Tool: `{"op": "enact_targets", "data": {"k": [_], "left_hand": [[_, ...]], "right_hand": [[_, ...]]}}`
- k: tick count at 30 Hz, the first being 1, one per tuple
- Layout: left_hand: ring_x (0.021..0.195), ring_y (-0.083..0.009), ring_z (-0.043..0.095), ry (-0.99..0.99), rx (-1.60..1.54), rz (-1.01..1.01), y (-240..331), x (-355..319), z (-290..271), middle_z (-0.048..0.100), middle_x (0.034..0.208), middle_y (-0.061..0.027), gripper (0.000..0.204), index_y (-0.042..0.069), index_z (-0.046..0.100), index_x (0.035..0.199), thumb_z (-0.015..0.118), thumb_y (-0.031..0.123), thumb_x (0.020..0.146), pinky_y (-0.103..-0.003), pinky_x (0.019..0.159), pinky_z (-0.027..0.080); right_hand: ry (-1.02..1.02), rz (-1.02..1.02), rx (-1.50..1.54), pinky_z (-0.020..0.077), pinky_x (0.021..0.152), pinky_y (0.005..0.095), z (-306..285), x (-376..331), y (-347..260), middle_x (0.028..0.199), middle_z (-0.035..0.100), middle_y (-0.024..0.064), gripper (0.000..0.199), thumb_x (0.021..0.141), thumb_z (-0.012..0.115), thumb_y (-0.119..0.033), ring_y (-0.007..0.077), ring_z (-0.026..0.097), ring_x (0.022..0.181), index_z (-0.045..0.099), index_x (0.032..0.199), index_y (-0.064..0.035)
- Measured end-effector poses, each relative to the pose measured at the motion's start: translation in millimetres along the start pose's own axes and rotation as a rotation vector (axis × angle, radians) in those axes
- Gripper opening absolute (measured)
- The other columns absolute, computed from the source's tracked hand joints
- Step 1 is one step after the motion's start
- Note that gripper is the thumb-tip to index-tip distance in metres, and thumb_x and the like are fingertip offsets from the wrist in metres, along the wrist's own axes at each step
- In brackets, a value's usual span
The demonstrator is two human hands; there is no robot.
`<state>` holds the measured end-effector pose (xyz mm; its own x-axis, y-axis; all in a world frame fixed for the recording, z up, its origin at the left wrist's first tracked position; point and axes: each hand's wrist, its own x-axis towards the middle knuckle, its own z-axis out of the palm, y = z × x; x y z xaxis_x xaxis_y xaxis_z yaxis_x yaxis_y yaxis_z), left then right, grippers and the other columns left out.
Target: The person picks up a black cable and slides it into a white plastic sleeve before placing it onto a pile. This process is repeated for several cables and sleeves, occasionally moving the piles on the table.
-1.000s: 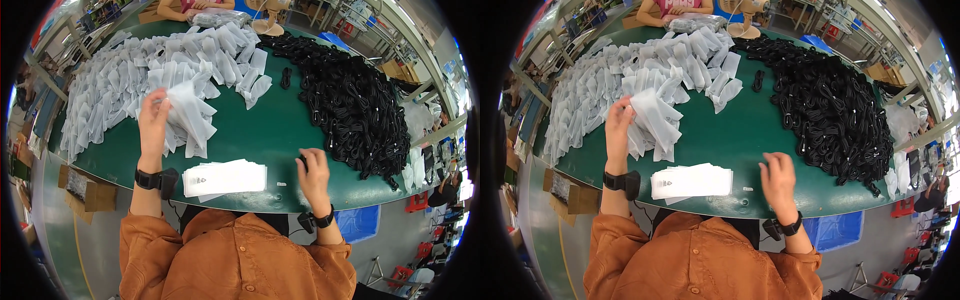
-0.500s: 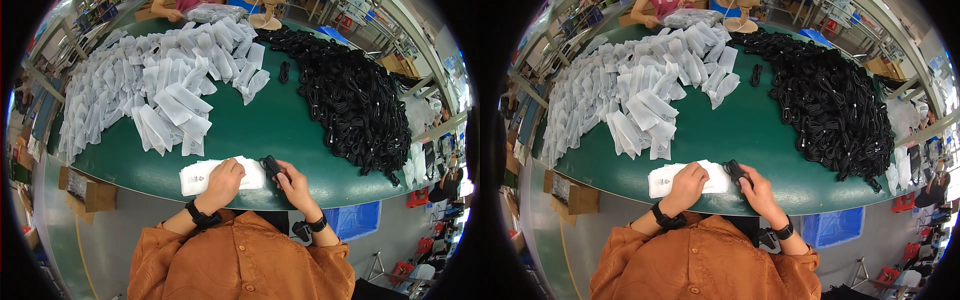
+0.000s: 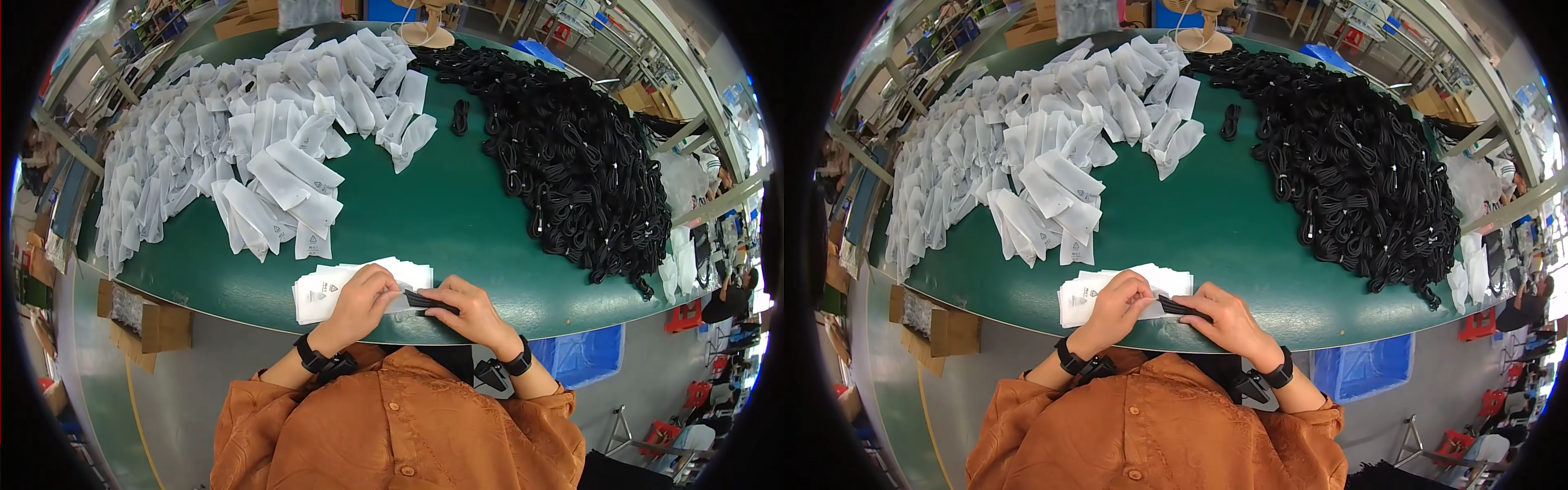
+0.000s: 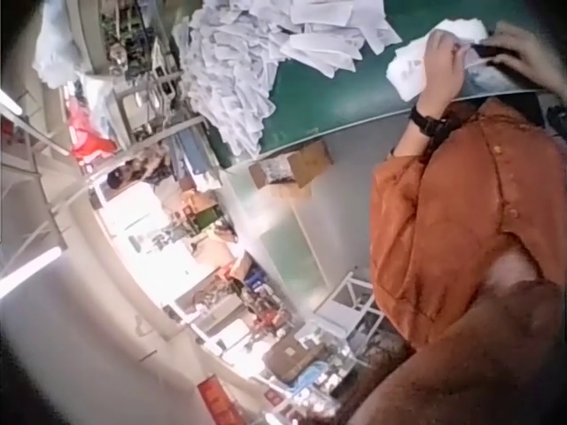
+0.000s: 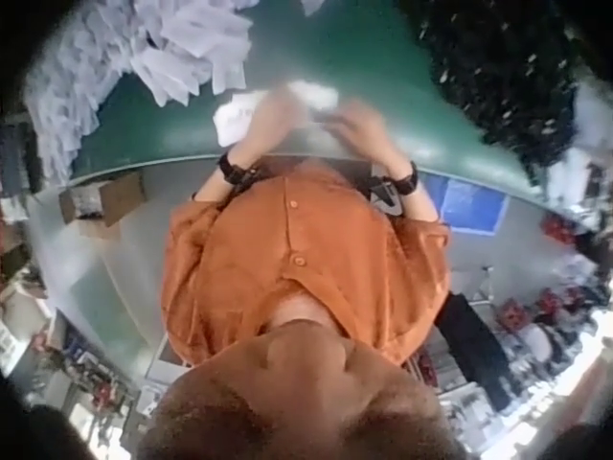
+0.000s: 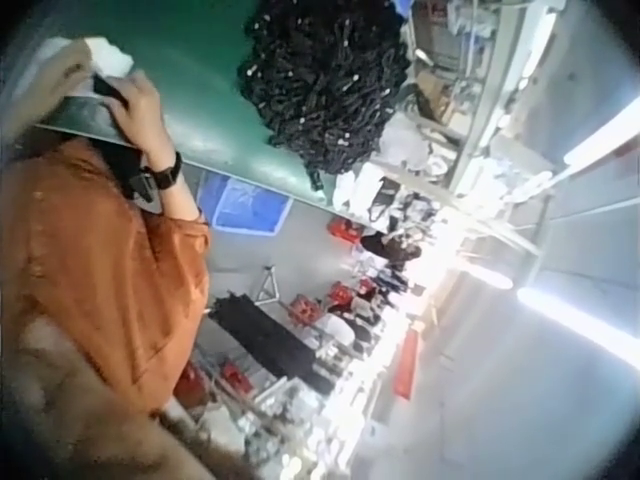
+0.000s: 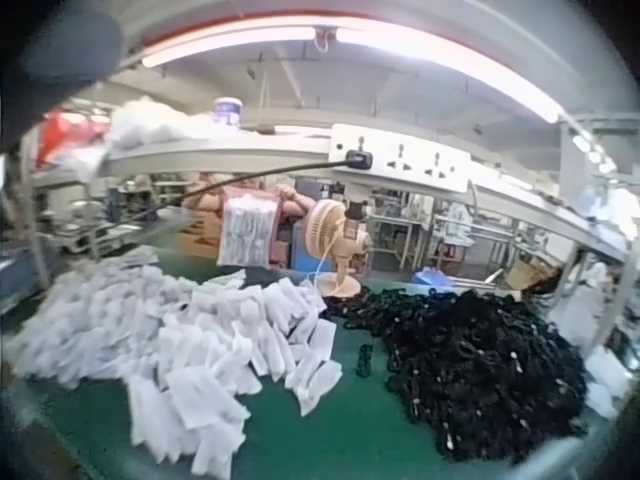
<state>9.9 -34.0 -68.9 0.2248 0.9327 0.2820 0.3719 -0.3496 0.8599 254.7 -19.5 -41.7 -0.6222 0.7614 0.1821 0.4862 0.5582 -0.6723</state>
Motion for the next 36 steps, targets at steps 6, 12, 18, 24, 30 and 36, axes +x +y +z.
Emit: {"op": "enact_targets", "data": {"k": [6, 12, 18, 24, 30, 36], "left_hand": [[0.094, -0.0296, 0.055, -0.018, 0.157, 0.212, 9, 7, -5, 0.061, 0.099, -0.0085, 0.011, 0.004, 0.061, 0.089, 0.068, 0.001, 0.082, -0.038, 0.081, 0.047], [0.092, -0.0244, 0.056, 0.032, 0.053, 0.118, 15, 23, -22, 0.061, 0.102, -0.0077, 0.009, 0.003, 0.06, 0.089, 0.068, 0.002, 0.084, -0.034, 0.078, 0.046], [0.094, -0.0138, 0.056, -0.04, -0.321, -0.104, 21, 42, -44, 0.06, 0.107, -0.0054, 0.005, 0.003, 0.06, 0.091, 0.065, 0.004, 0.09, -0.03, 0.079, 0.047], [0.097, -0.0123, 0.055, -0.022, -0.427, -0.067, 25, 50, -43, 0.057, 0.113, -0.0055, 0.006, 0.003, 0.06, 0.093, 0.062, 0.008, 0.095, -0.027, 0.086, 0.047], [0.11, -0.0164, 0.057, 0.003, -0.888, -0.259, 24, 59, -37, 0.057, 0.117, -0.0065, 0.012, 0.002, 0.059, 0.104, 0.056, 0.013, 0.101, -0.031, 0.096, 0.048], [0.111, -0.0192, 0.06, -0.035, -1.139, -0.37, 21, 57, -43, 0.061, 0.119, -0.0107, 0.024, -0.002, 0.058, 0.119, 0.055, 0.013, 0.101, -0.035, 0.099, 0.049]], "right_hand": [[0.069, 0.218, 0.414, 0.0511, 0.077, 0.0286, 16, 8, 6, 0.101, 0.059, 0.0079, 0.025, 0.087, 0.074, -0.007, 0.0182, 0.061, 0.089, 0.07, 0.111, -0.0052], [0.127, -0.093, 0.33, 0.0496, 0.085, 0.0271, 2, 32, -10, 0.112, 0.055, 0.0097, 0.025, 0.086, 0.073, -0.003, 0.0178, 0.057, 0.099, 0.069, 0.111, -0.0032], [0.349, -0.087, 0.459, 0.0513, 0.079, 0.028, 0, 54, -17, 0.109, 0.057, 0.011, 0.027, 0.084, 0.073, 0.003, 0.0179, 0.06, 0.089, 0.068, 0.11, -0.0025], [0.4, -0.155, 0.292, 0.0527, 0.071, 0.0279, 0, 71, -20, 0.107, 0.06, 0.0127, 0.027, 0.084, 0.071, 0.005, 0.018, 0.063, 0.083, 0.067, 0.109, -0.0023], [0.428, -0.189, 0.419, 0.0548, 0.068, 0.0305, 2, 78, -30, 0.108, 0.061, 0.0165, 0.024, 0.082, 0.071, 0.006, 0.0202, 0.065, 0.084, 0.069, 0.104, -0.0034], [0.481, -0.425, 0.062, 0.0558, 0.067, 0.0332, 0, 81, -27, 0.113, 0.061, 0.0178, 0.023, 0.078, 0.074, 0.005, 0.0236, 0.066, 0.085, 0.067, 0.099, -0.0023]]}}
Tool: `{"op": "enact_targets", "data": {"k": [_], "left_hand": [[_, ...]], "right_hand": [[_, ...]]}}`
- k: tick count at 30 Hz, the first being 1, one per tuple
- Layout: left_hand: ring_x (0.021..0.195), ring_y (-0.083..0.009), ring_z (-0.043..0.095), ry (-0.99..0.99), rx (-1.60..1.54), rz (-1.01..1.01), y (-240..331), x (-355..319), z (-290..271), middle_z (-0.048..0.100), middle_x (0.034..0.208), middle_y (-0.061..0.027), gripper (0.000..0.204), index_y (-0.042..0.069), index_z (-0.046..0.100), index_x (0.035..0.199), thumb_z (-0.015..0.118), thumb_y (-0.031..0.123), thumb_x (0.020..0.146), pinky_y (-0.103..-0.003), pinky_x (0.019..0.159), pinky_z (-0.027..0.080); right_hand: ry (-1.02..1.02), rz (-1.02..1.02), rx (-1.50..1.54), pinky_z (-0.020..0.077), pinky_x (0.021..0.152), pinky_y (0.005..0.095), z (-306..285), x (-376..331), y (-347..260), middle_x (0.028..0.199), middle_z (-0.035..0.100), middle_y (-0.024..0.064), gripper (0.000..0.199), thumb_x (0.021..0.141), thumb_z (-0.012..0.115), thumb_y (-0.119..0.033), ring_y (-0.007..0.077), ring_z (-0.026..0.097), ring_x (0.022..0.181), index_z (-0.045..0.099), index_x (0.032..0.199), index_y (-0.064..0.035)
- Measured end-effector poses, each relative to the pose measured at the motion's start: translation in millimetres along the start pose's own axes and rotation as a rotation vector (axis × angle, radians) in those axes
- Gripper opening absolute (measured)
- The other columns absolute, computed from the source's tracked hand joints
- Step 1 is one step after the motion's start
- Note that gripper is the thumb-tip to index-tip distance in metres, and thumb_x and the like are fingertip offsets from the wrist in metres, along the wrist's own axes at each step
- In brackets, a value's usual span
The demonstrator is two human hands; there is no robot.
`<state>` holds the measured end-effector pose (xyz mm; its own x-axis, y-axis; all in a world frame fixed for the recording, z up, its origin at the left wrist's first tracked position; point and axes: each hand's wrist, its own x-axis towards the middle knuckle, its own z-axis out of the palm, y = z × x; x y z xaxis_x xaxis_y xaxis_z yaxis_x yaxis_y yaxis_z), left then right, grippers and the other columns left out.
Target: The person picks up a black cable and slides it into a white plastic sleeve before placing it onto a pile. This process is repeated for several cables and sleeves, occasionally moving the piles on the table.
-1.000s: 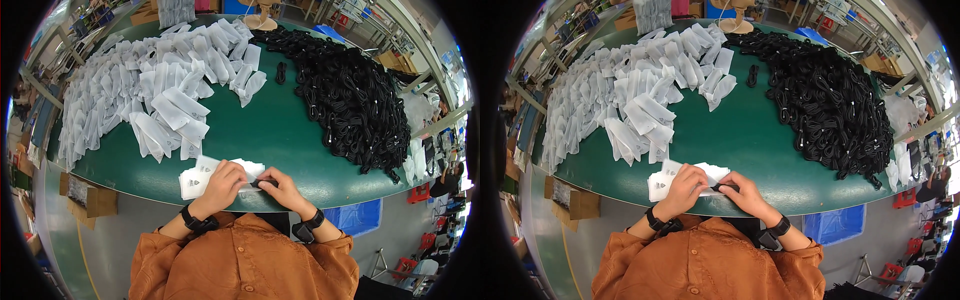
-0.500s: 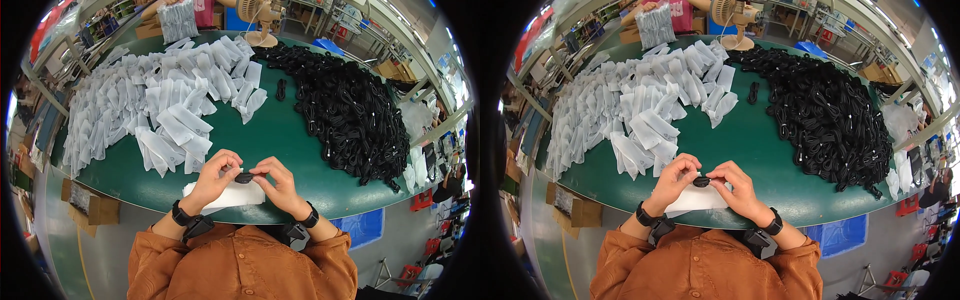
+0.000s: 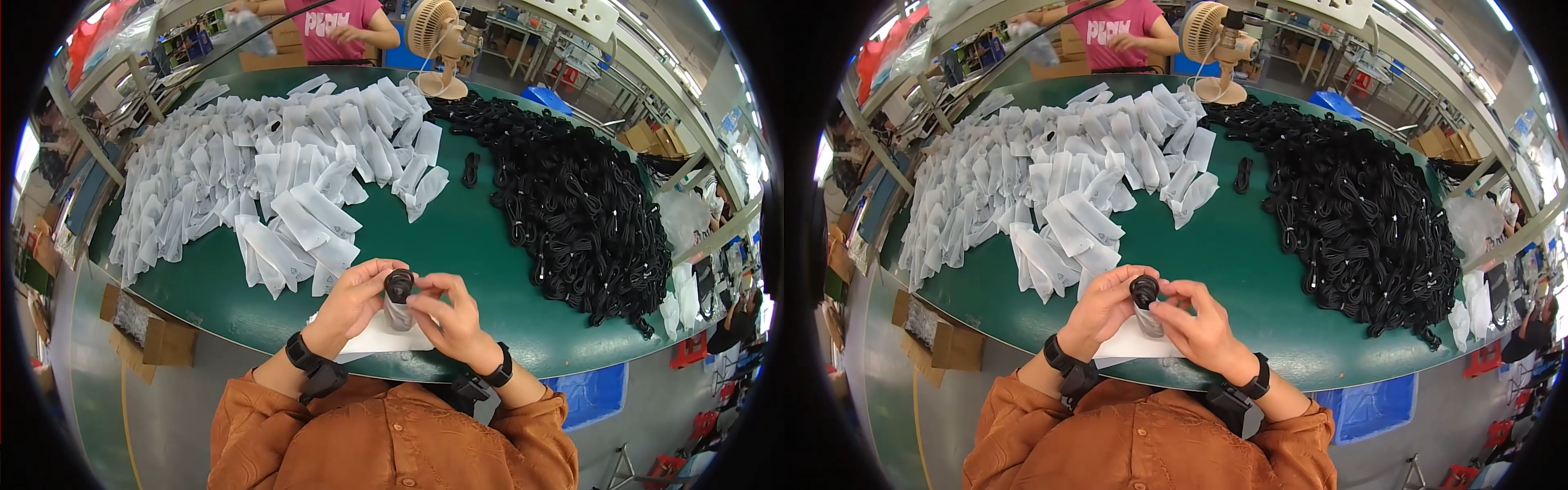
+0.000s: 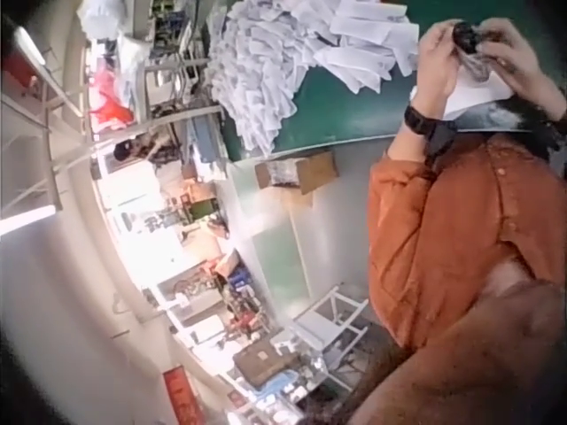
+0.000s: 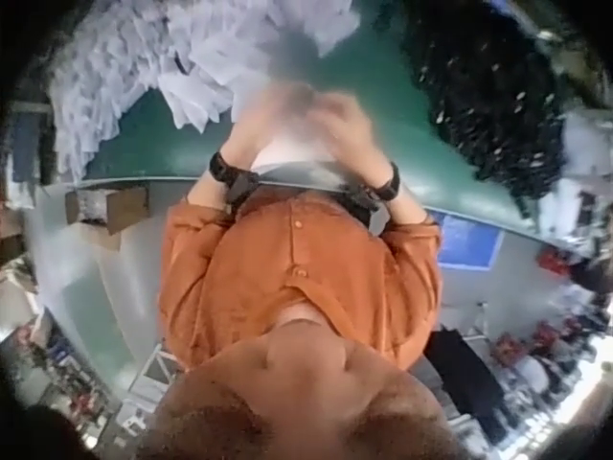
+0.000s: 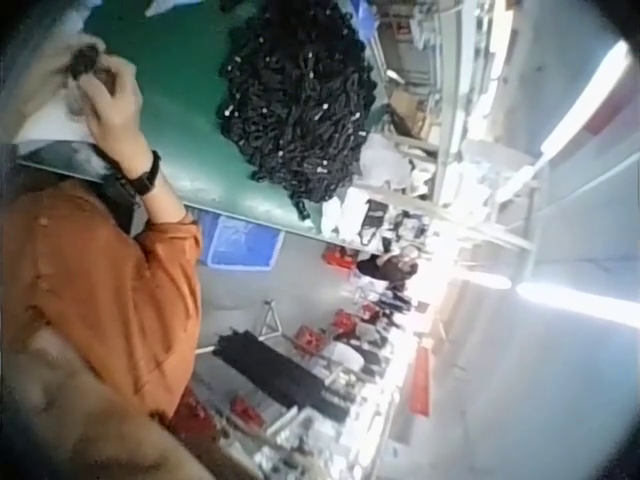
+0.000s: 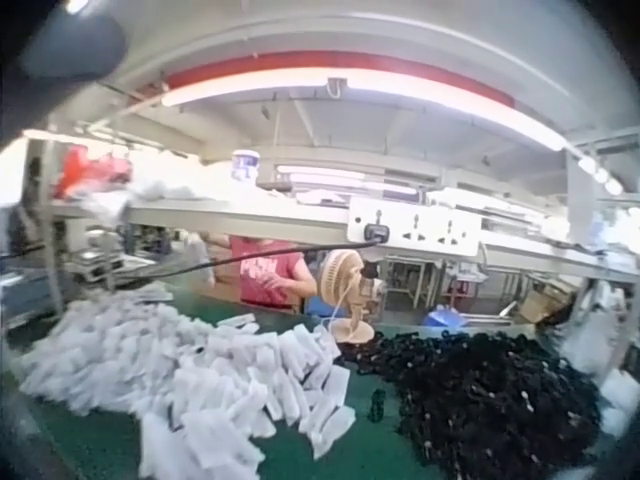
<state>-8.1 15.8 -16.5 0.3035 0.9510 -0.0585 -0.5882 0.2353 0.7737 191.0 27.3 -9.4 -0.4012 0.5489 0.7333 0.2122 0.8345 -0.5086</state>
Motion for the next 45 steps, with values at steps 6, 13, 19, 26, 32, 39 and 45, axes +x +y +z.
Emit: {"op": "enact_targets", "data": {"k": [6, 13, 19, 26, 32, 39, 45], "left_hand": [[0.109, -0.0182, 0.062, -0.018, -0.092, 0.024, -15, 5, -12, 0.062, 0.12, -0.0117, 0.028, -0.005, 0.056, 0.122, 0.056, 0.014, 0.101, -0.033, 0.1, 0.049], [0.107, -0.0149, 0.06, 0.003, -0.062, 0.054, -22, 2, -1, 0.063, 0.114, -0.0098, 0.019, -0.002, 0.057, 0.113, 0.051, 0.013, 0.104, -0.029, 0.099, 0.046], [0.104, -0.0146, 0.06, 0.034, -0.141, 0.014, -22, 3, -1, 0.063, 0.111, -0.0097, 0.018, -0.003, 0.057, 0.111, 0.051, 0.013, 0.104, -0.028, 0.096, 0.046], [0.103, -0.0151, 0.06, 0.055, -0.106, 0.019, -25, 1, 3, 0.063, 0.11, -0.0098, 0.019, -0.003, 0.057, 0.11, 0.051, 0.015, 0.104, -0.027, 0.096, 0.046], [0.104, -0.0152, 0.06, -0.005, -0.099, 0.031, -28, -1, 11, 0.062, 0.114, -0.0104, 0.022, 0.0, 0.057, 0.115, 0.049, 0.018, 0.106, -0.029, 0.093, 0.049], [0.106, -0.0187, 0.059, -0.138, 0.141, 0.13, -24, -7, 19, 0.057, 0.124, -0.0102, 0.012, 0.006, 0.061, 0.108, 0.061, 0.014, 0.099, -0.033, 0.094, 0.047], [0.095, -0.0199, 0.062, -0.196, 1.286, 0.626, 22, 2, 16, 0.058, 0.111, -0.0111, 0.01, 0.004, 0.058, 0.096, 0.067, 0.003, 0.09, -0.035, 0.078, 0.05]], "right_hand": [[-0.055, -0.084, -0.219, 0.0568, 0.067, 0.0334, 2, -7, -9, 0.114, 0.058, 0.0175, 0.024, 0.074, 0.077, 0.006, 0.0254, 0.067, 0.083, 0.065, 0.094, 0.0001], [-0.05, 0.029, -0.194, 0.057, 0.064, 0.0327, 2, -5, -8, 0.108, 0.056, 0.0169, 0.021, 0.076, 0.074, 0.009, 0.0244, 0.067, 0.079, 0.063, 0.092, 0.0001], [-0.024, 0.095, -0.011, 0.0547, 0.06, 0.0337, 2, -4, -9, 0.103, 0.057, 0.0152, 0.021, 0.074, 0.075, 0.008, 0.026, 0.065, 0.076, 0.062, 0.089, 0.0], [-0.033, -0.036, -0.207, 0.0531, 0.058, 0.0317, 4, -5, -7, 0.095, 0.06, 0.0121, 0.022, 0.069, 0.074, 0.008, 0.0246, 0.064, 0.071, 0.061, 0.084, -0.0014], [0.02, -0.019, -0.174, 0.0521, 0.057, 0.0303, -2, 2, -7, 0.091, 0.061, 0.0105, 0.022, 0.065, 0.07, 0.009, 0.0222, 0.063, 0.069, 0.06, 0.081, -0.0027], [0.026, 0.062, -0.017, 0.0496, 0.055, 0.0272, -16, 7, -1, 0.089, 0.061, 0.0102, 0.022, 0.07, 0.065, 0.009, 0.0175, 0.06, 0.067, 0.055, 0.085, -0.0022], [0.037, 0.152, 0.067, 0.05, 0.06, 0.0265, -21, 13, 8, 0.092, 0.06, 0.0105, 0.021, 0.077, 0.066, 0.007, 0.0162, 0.06, 0.069, 0.054, 0.092, -0.0015]]}}
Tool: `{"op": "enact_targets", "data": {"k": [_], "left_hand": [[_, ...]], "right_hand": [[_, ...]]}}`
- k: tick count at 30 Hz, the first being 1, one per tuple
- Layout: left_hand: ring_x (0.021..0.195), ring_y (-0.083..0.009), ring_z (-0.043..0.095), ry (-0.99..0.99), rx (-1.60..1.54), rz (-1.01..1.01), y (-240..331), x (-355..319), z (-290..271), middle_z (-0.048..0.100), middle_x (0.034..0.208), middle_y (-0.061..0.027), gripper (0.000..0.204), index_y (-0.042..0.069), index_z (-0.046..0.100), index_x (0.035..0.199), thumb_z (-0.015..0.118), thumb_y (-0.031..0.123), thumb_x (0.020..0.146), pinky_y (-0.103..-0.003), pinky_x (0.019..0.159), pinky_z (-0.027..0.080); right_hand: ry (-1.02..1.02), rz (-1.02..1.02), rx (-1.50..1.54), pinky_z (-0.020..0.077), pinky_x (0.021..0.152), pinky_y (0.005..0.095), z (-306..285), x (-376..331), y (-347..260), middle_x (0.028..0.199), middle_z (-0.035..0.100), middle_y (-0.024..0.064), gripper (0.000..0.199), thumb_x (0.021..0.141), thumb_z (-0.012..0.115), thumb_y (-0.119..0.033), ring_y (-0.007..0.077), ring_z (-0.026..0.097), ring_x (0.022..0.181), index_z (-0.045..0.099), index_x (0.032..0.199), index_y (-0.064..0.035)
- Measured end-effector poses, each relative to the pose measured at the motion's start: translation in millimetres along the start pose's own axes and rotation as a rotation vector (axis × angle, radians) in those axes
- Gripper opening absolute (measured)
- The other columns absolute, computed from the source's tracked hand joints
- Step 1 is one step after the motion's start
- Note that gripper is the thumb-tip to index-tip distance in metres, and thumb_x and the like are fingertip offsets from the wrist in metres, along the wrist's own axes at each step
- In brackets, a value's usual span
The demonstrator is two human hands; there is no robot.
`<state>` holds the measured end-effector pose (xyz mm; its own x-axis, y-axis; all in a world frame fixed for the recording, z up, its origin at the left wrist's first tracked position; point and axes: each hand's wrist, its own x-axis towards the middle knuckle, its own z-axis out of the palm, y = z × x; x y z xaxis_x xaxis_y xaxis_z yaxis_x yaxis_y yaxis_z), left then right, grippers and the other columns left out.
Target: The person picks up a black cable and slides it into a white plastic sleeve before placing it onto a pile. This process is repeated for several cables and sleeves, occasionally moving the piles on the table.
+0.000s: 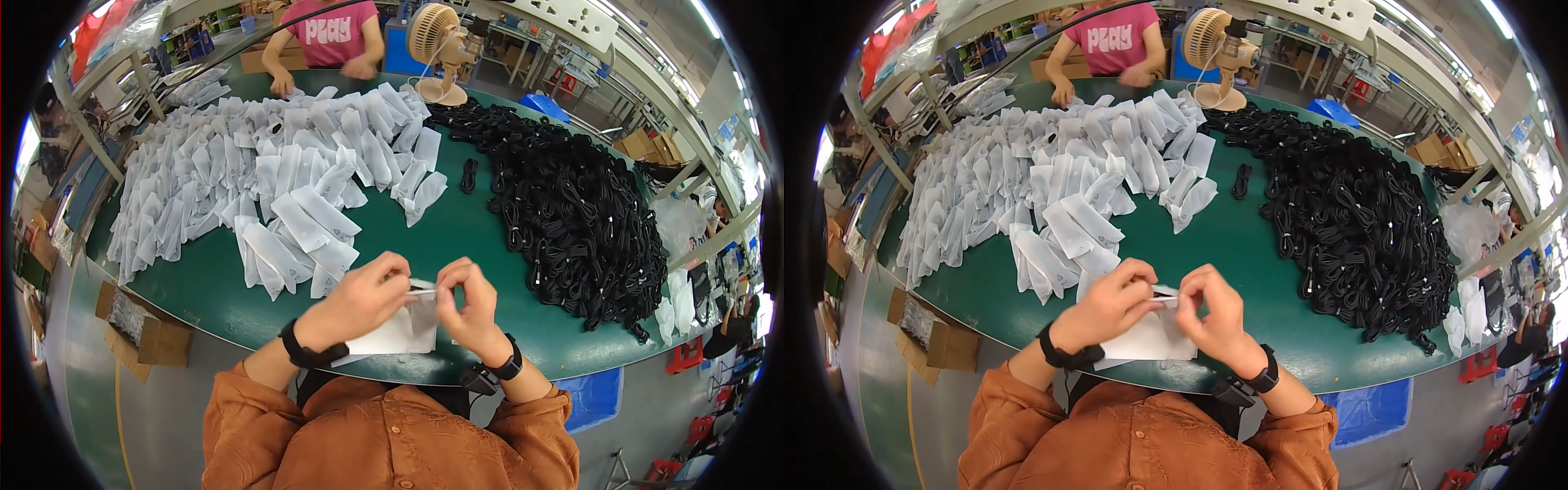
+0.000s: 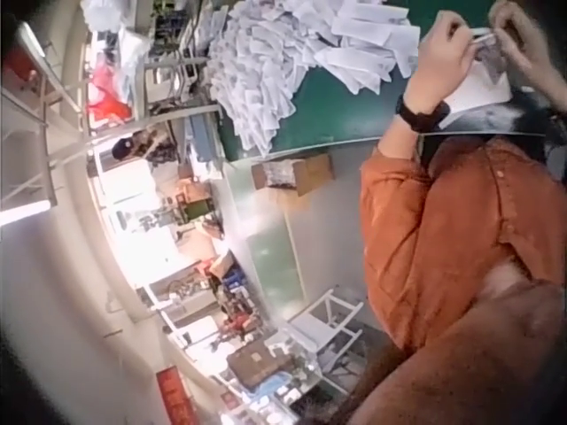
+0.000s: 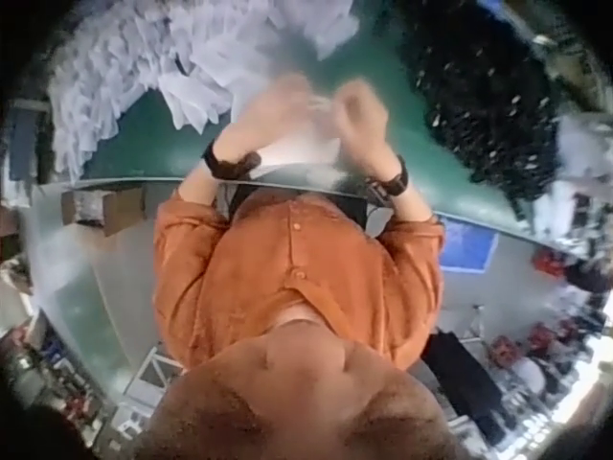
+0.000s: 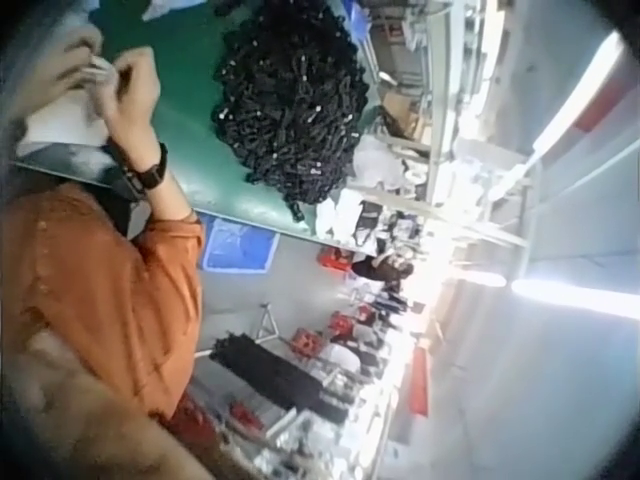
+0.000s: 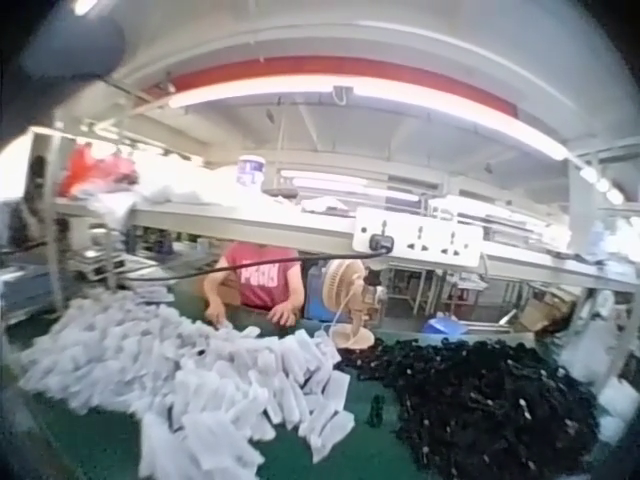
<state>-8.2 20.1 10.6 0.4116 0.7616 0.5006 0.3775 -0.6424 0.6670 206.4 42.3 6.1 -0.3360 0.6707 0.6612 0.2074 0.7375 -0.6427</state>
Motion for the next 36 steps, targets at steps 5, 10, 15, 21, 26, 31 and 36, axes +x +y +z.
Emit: {"op": "enact_targets", "data": {"k": [5, 10, 15, 21, 26, 31, 36], "left_hand": [[0.084, -0.0281, 0.064, 0.37, 0.134, -0.203, -37, 15, -63, 0.058, 0.108, -0.0131, 0.026, 0.001, 0.052, 0.103, 0.071, 0.003, 0.085, -0.04, 0.073, 0.053], [0.126, -0.0448, 0.049, 0.285, 0.826, -0.389, -68, -54, -108, 0.038, 0.145, -0.0283, 0.091, 0.004, 0.029, 0.149, 0.084, 0.019, 0.077, -0.047, 0.092, 0.052], [0.138, -0.0615, 0.024, -0.082, 0.684, -0.864, -58, -104, -83, 0.011, 0.156, -0.0376, 0.117, 0.01, 0.008, 0.159, 0.085, 0.036, 0.075, -0.066, 0.103, 0.038], [0.14, -0.0672, 0.008, -0.229, 0.759, -0.794, -119, -123, -50, 0.008, 0.155, -0.04, 0.109, 0.014, 0.006, 0.16, 0.077, 0.044, 0.082, -0.081, 0.101, 0.024], [0.141, -0.0663, 0.002, -0.272, 0.785, -0.779, -182, -129, -67, 0.009, 0.155, -0.0408, 0.092, 0.012, 0.011, 0.159, 0.068, 0.038, 0.091, -0.079, 0.103, 0.024], [0.143, -0.0626, -0.004, -0.301, 0.797, -0.863, -218, -108, -95, 0.009, 0.156, -0.0391, 0.077, 0.006, 0.022, 0.156, 0.061, 0.033, 0.095, -0.08, 0.103, 0.023], [0.146, -0.0568, -0.011, -0.253, 0.724, -0.929, -223, -80, -110, 0.008, 0.159, -0.034, 0.069, 0.002, 0.029, 0.153, 0.057, 0.032, 0.097, -0.083, 0.101, 0.023]], "right_hand": [[-0.004, 0.28, 0.141, 0.051, 0.069, 0.0275, 5, 5, 43, 0.101, 0.057, 0.0123, 0.026, 0.083, 0.07, -0.001, 0.0169, 0.061, 0.079, 0.054, 0.103, 0.0], [-0.306, 0.367, -0.137, 0.054, 0.081, 0.0342, 11, 5, 52, 0.128, 0.049, 0.0224, 0.066, 0.081, 0.081, -0.018, 0.0278, 0.063, 0.103, 0.048, 0.136, -0.0029], [-0.509, 0.135, -0.363, 0.0506, 0.095, 0.0439, 61, 9, 60, 0.15, 0.03, 0.034, 0.103, 0.074, 0.087, -0.034, 0.0439, 0.053, 0.125, 0.028, 0.156, -0.0137], [-0.762, 0.047, -0.596, 0.0382, 0.101, 0.0664, 144, 25, 95, 0.156, 0.008, 0.0425, 0.114, 0.072, 0.084, -0.049, 0.0633, 0.036, 0.131, 0.015, 0.16, -0.024], [-0.76, 0.034, -0.651, 0.0342, 0.096, 0.0764, 190, 49, 116, 0.155, 0.007, 0.0437, 0.116, 0.072, 0.082, -0.054, 0.068, 0.034, 0.128, 0.013, 0.161, -0.0262], [-0.635, 0.011, -0.618, 0.0369, 0.093, 0.0761, 230, 71, 134, 0.154, 0.01, 0.0448, 0.121, 0.064, 0.086, -0.053, 0.0658, 0.045, 0.117, 0.016, 0.16, -0.0284], [-0.638, 0.021, -0.626, 0.0386, 0.092, 0.0751, 246, 97, 154, 0.154, 0.013, 0.0447, 0.122, 0.061, 0.088, -0.05, 0.0663, 0.046, 0.115, 0.019, 0.16, -0.0281]]}}
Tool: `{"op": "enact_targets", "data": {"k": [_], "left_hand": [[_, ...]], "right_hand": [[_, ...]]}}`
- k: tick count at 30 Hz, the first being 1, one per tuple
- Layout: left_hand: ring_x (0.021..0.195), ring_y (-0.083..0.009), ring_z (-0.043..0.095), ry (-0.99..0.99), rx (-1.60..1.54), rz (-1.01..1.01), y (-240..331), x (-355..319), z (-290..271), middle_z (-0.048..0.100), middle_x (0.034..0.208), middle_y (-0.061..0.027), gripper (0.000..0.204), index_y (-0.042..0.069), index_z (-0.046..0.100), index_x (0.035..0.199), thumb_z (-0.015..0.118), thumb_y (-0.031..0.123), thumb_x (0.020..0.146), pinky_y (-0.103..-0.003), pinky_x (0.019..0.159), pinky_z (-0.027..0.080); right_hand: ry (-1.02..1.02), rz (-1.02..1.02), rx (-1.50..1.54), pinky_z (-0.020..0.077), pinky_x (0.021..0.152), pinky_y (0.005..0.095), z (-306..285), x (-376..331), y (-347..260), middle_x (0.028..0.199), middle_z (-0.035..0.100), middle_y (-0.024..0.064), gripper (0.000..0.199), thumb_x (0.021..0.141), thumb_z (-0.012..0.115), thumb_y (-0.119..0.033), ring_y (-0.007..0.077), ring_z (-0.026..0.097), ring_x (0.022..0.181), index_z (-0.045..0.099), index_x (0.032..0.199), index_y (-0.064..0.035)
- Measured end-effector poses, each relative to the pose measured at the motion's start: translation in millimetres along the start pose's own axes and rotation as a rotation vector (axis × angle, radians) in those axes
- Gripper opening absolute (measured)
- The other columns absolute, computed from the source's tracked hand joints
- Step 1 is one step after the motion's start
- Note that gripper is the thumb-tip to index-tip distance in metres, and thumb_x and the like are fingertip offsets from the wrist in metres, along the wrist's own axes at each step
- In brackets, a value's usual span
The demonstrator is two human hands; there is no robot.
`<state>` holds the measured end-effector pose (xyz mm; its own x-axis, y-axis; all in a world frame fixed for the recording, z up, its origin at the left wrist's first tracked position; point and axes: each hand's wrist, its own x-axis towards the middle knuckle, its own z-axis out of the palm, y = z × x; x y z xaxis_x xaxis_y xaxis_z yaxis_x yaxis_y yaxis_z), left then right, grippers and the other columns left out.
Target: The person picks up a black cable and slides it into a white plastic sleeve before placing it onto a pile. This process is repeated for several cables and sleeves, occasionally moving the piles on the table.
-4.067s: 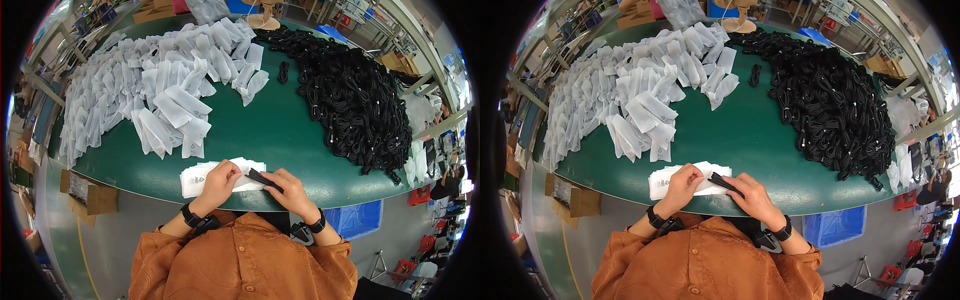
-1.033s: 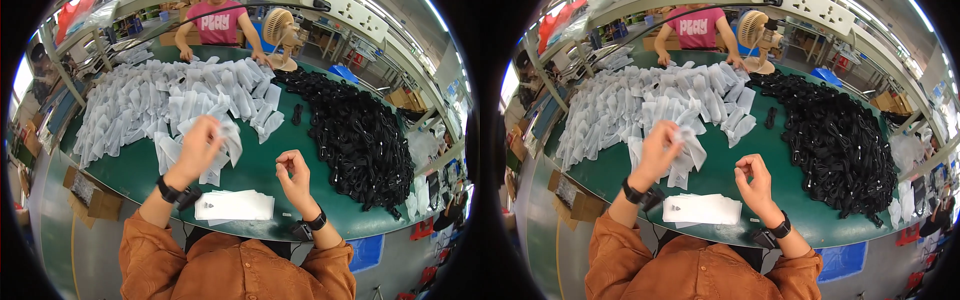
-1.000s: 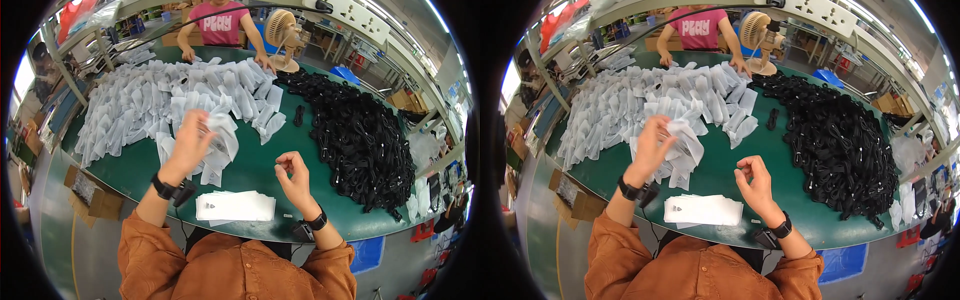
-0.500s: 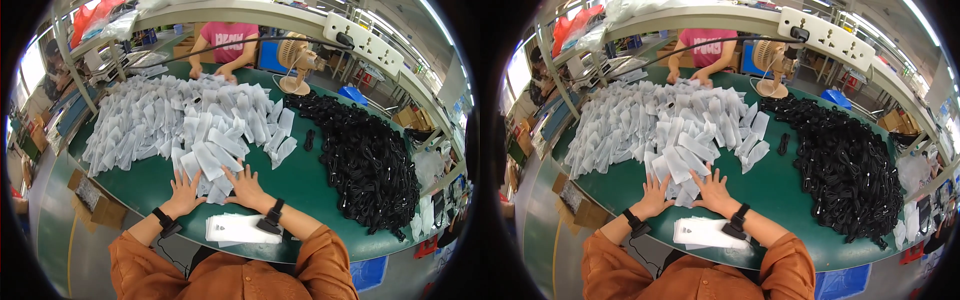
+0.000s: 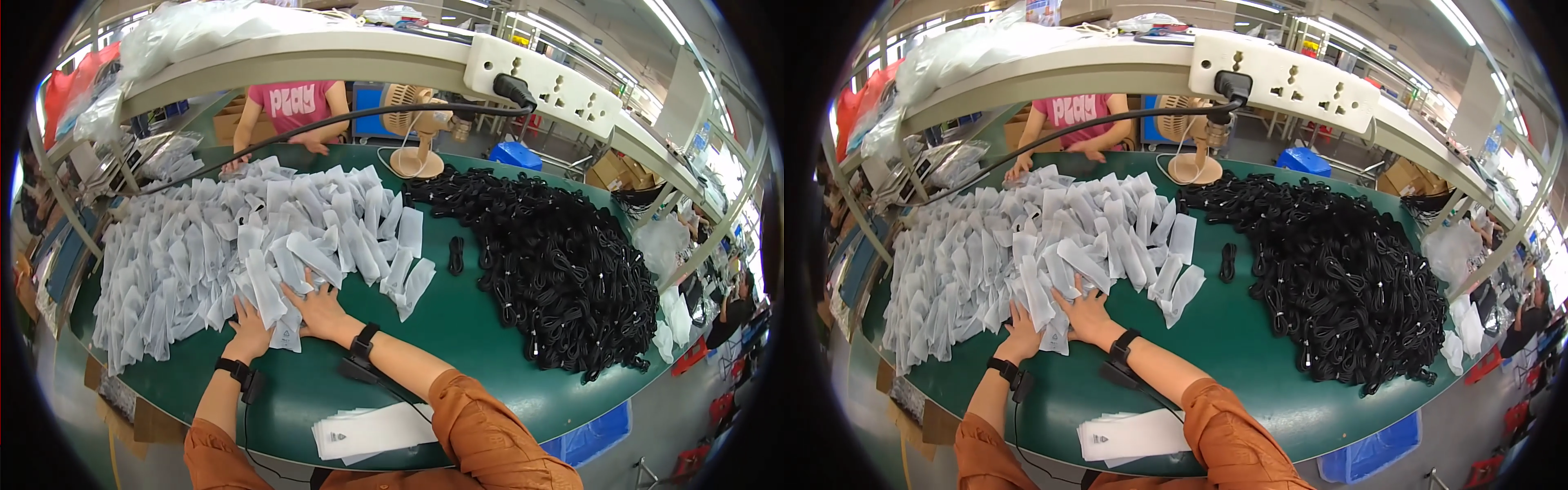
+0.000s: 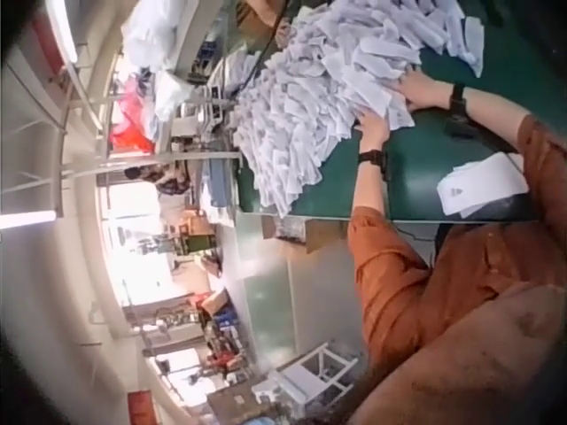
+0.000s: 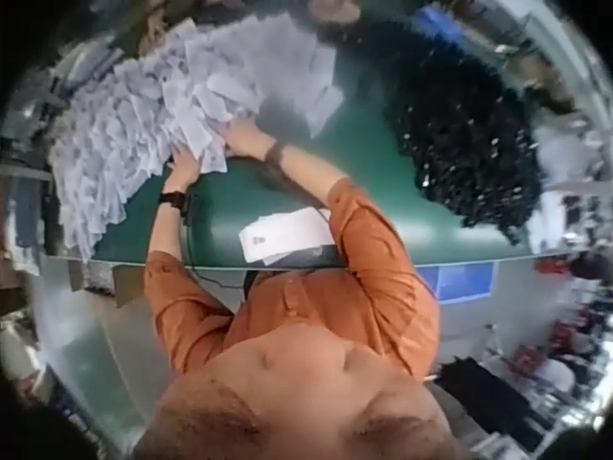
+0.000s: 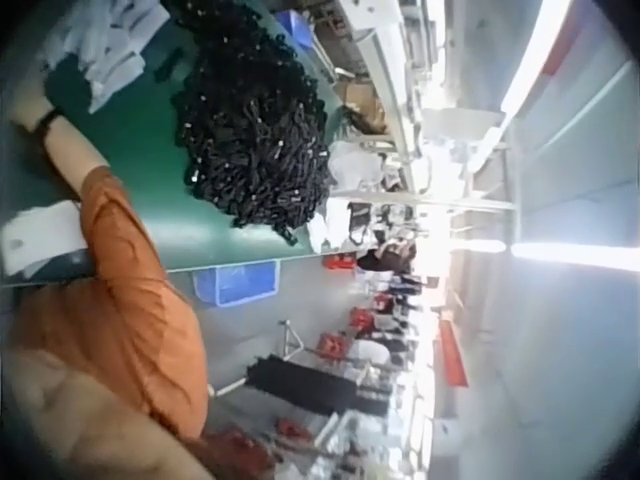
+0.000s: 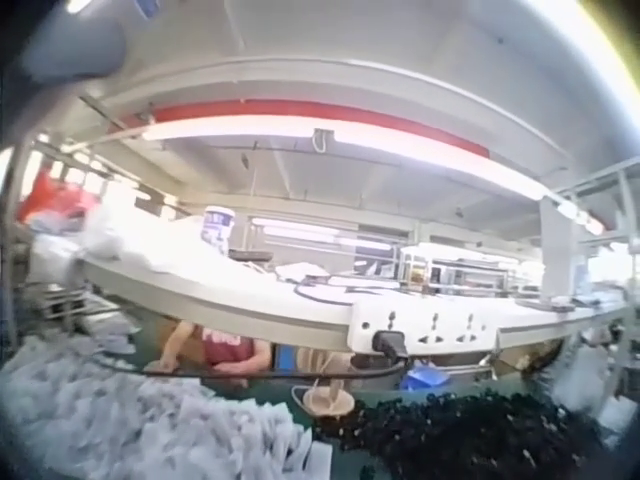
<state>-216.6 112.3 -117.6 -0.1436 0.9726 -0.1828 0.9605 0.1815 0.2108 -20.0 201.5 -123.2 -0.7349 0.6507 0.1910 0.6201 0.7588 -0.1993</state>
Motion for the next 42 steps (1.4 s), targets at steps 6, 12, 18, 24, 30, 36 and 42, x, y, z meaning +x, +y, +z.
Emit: {"op": "enact_targets", "data": {"k": [6, 12, 18, 24, 30, 36, 42], "left_hand": [[0.146, -0.055, -0.013, -0.028, 0.017, -0.067, -15, 17, 0, 0.006, 0.16, -0.031, 0.073, 0.002, 0.027, 0.154, 0.056, 0.037, 0.097, -0.085, 0.098, 0.026], [0.146, -0.055, -0.013, -0.074, 0.079, -0.083, -17, 11, -7, 0.006, 0.16, -0.0318, 0.084, -0.002, 0.026, 0.153, 0.061, 0.047, 0.093, -0.085, 0.095, 0.029], [0.146, -0.056, -0.012, -0.05, 0.118, -0.061, -19, 5, -6, 0.007, 0.159, -0.0335, 0.089, -0.005, 0.026, 0.152, 0.063, 0.049, 0.092, -0.083, 0.094, 0.034], [0.145, -0.0583, -0.011, -0.069, 0.183, -0.06, -27, 8, -5, 0.008, 0.158, -0.0349, 0.09, -0.008, 0.025, 0.151, 0.063, 0.049, 0.092, -0.08, 0.093, 0.039], [0.144, -0.0595, -0.01, -0.044, 0.166, -0.046, -41, -3, 0, 0.009, 0.157, -0.0368, 0.092, -0.009, 0.025, 0.15, 0.064, 0.049, 0.091, -0.081, 0.092, 0.038], [0.144, -0.0609, -0.01, -0.05, 0.161, -0.033, -36, -6, 4, 0.008, 0.156, -0.0395, 0.095, -0.008, 0.02, 0.151, 0.065, 0.049, 0.09, -0.084, 0.09, 0.036], [0.143, -0.0625, -0.011, -0.044, 0.116, -0.025, -38, -17, 0, 0.009, 0.154, -0.0415, 0.098, -0.008, 0.017, 0.151, 0.065, 0.051, 0.089, -0.085, 0.088, 0.035]], "right_hand": [[-0.026, -0.038, 0.045, 0.0406, 0.095, 0.0702, -11, 17, 0, 0.154, 0.014, 0.044, 0.119, 0.064, 0.089, -0.043, 0.0678, 0.045, 0.117, 0.02, 0.159, -0.0267], [-0.064, -0.239, 0.451, 0.05, 0.093, 0.051, -66, -16, 55, 0.138, 0.043, 0.0382, 0.07, 0.081, 0.076, -0.036, 0.0475, 0.059, 0.11, 0.049, 0.142, -0.0147], [0.204, 0.548, 0.137, 0.0475, 0.098, 0.0477, -108, -81, 150, 0.134, 0.05, 0.0318, 0.062, 0.093, 0.064, -0.039, 0.0447, 0.057, 0.115, 0.048, 0.143, -0.0055], [0.262, 0.358, 0.168, 0.0371, 0.109, 0.0523, -15, -42, 175, 0.138, 0.044, 0.0345, 0.072, 0.097, 0.05, -0.055, 0.0486, 0.039, 0.134, 0.039, 0.151, -0.0086], [0.167, 0.218, 0.231, 0.0371, 0.11, 0.0513, -48, -13, 148, 0.145, 0.042, 0.028, 0.064, 0.096, 0.052, -0.051, 0.0463, 0.041, 0.134, 0.048, 0.144, -0.0095], [0.394, 0.466, 0.185, 0.042, 0.105, 0.0524, -89, 7, 250, 0.14, 0.051, 0.0173, 0.059, 0.09, 0.062, -0.05, 0.0433, 0.044, 0.133, 0.057, 0.136, -0.0138], [0.404, 0.471, -0.194, 0.031, 0.111, 0.0626, -79, 25, 290, 0.152, 0.043, 0.0142, 0.07, 0.086, 0.065, -0.059, 0.0405, 0.035, 0.142, 0.054, 0.141, -0.0166]]}}
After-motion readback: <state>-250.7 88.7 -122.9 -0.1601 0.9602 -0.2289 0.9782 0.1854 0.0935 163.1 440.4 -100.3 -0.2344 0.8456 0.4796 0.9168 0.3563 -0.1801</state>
